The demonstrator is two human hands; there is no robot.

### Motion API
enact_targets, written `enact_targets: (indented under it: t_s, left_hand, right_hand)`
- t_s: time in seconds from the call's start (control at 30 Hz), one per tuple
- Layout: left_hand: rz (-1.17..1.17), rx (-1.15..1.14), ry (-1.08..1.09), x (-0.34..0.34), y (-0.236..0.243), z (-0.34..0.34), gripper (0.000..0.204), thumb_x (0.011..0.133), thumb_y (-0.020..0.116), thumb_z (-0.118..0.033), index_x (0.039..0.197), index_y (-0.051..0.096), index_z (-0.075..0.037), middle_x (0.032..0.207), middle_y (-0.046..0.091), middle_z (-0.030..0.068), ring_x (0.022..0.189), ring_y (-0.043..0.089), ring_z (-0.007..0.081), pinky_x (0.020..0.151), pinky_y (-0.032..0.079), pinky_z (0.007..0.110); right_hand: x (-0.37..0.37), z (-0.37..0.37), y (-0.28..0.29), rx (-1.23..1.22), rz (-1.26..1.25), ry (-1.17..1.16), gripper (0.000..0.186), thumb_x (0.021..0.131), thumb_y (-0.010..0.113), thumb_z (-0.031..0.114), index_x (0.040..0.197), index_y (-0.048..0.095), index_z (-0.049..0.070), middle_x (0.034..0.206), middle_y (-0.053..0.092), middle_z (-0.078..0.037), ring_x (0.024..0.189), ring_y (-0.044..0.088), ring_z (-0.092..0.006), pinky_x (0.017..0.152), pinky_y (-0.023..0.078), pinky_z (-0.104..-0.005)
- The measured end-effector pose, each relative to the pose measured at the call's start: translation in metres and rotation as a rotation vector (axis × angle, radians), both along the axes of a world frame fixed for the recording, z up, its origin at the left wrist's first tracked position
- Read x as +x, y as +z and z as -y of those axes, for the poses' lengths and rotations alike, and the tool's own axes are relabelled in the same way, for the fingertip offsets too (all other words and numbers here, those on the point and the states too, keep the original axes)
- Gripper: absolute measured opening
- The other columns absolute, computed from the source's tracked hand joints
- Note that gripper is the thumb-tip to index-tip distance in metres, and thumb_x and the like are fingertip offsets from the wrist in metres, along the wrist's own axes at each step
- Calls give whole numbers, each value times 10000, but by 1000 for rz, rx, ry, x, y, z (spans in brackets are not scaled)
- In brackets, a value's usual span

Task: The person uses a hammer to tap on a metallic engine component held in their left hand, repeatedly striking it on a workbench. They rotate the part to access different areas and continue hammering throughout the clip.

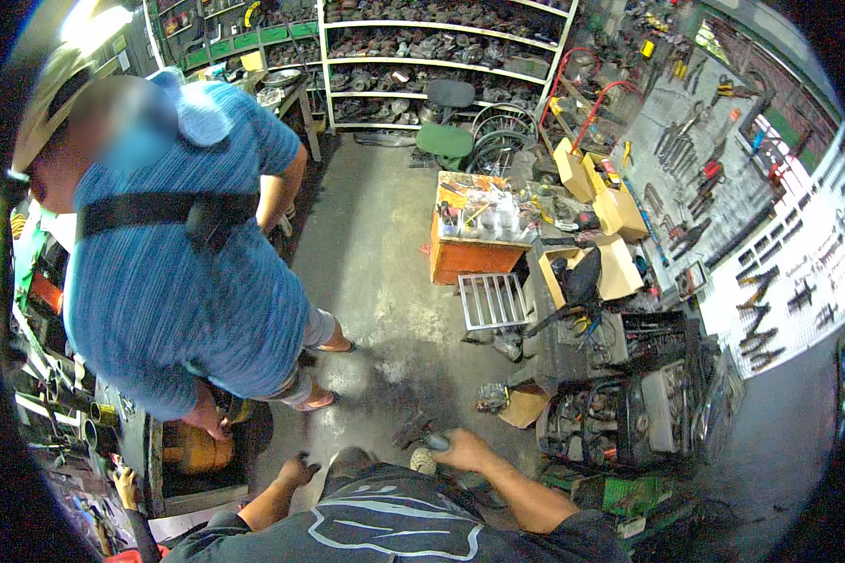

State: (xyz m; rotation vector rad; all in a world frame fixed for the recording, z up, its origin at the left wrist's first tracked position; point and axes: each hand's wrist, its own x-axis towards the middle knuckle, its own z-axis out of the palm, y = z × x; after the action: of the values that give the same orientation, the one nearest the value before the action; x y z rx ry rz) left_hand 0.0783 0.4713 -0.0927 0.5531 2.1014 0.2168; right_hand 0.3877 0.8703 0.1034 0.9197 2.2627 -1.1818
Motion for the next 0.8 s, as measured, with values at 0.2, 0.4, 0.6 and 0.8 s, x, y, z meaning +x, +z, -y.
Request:
enact_targets:
  t_s: [0.2,0.4,0.6,0.8]
  left_hand:
    - [261,-444,2,-16,-16,40,938,873,838,-621,1516,644,34,1455,729,273,1352,703,427,1125,562,501]
    - [238,-227,225,-83,-26,-117,934,863,843,-614,1500,655,43,1443,735,275,1346,707,428,1121,564,498]
    - [224,69,429,-159,-15,-296,931,852,847,-608,1484,667,51,1431,741,277,1339,710,430,1117,565,495]
    - [296,-89,448,-192,-61,-389,927,842,852,-602,1468,678,59,1419,746,279,1333,714,431,1113,567,492]
  right_hand:
    - [-115,-116,5,-162,-479,-53,461,978,879,407,1270,787,62,1187,821,-157,1027,774,-276,948,600,-446]
    - [-252,-229,50,-181,-441,15,420,961,906,292,1309,791,86,1218,840,-127,1122,776,-242,1032,591,-402]
    - [-350,-369,59,-109,-433,142,476,949,891,383,1307,804,81,1198,854,-144,1109,817,-281,982,623,-407]
    - [-493,-516,26,-45,-363,256,485,932,904,308,1340,786,75,1271,829,-140,1153,778,-269,1022,595,-419]
